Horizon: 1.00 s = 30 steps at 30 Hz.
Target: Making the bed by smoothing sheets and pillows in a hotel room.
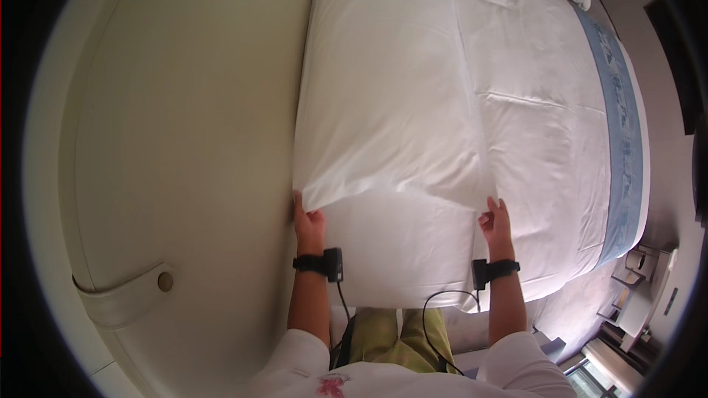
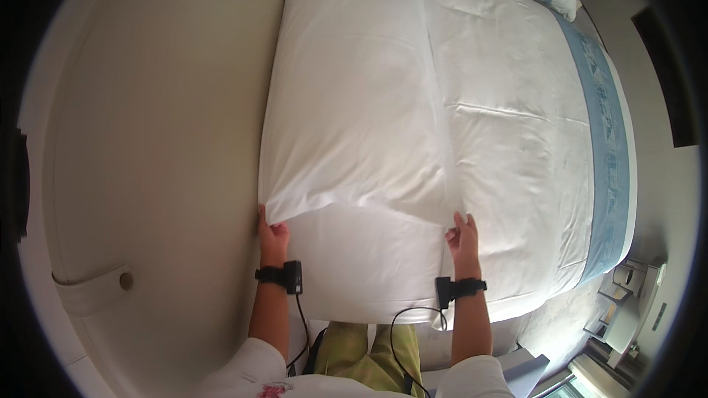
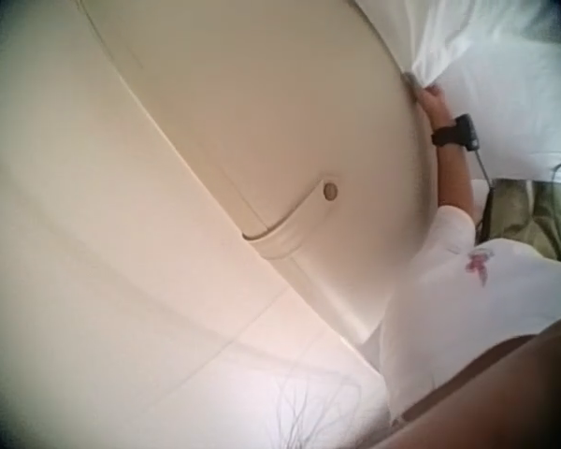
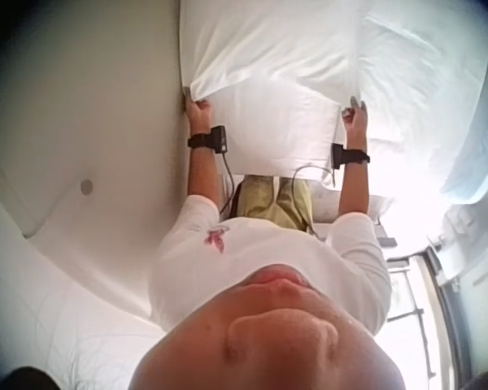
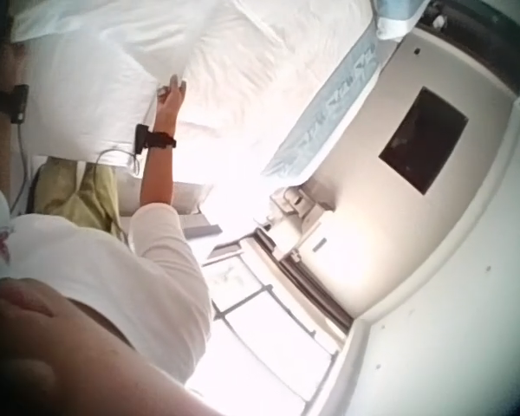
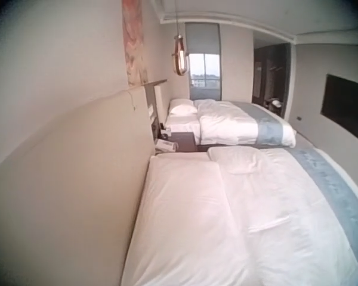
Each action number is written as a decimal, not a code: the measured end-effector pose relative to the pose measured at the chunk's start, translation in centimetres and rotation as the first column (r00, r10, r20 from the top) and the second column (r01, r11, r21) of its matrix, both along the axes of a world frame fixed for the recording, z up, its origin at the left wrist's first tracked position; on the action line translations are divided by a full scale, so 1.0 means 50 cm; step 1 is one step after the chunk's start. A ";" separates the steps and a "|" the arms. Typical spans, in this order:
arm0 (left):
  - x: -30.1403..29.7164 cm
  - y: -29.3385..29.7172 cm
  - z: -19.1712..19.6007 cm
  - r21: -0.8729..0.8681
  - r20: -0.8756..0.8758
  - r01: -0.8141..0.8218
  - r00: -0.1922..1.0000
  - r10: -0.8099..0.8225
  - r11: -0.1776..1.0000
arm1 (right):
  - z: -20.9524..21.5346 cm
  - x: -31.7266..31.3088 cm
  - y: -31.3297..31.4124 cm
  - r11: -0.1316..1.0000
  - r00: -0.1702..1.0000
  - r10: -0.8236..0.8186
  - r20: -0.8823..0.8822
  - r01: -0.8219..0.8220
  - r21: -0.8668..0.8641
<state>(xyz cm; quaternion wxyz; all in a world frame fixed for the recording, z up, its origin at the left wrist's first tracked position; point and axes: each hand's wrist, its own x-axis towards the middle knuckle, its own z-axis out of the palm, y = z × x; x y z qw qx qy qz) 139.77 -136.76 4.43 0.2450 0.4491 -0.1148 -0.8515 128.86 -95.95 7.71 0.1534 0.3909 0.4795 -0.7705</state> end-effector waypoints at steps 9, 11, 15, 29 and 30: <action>0.038 0.037 0.120 -0.095 0.036 -0.027 0.999 0.030 0.995 | 0.050 0.073 -0.002 0.994 0.995 -0.099 0.005 0.099 0.055; 0.064 0.040 0.103 -0.165 0.008 0.029 1.000 -0.028 0.986 | 0.035 0.093 0.012 0.999 0.999 -0.023 0.027 0.022 0.029; 0.077 0.033 -0.024 -0.213 0.252 0.063 0.968 -0.007 0.975 | -0.060 0.096 0.021 0.976 0.985 0.156 0.067 -0.165 0.143; 0.017 0.024 -0.121 -0.416 0.626 0.241 0.776 0.083 0.877 | -0.077 0.023 0.011 0.938 0.870 0.285 0.402 -0.339 0.069; 0.009 0.027 -0.115 -0.386 0.733 0.503 0.676 -0.073 0.773 | -0.072 0.022 0.018 0.948 0.886 0.276 0.373 -0.316 0.048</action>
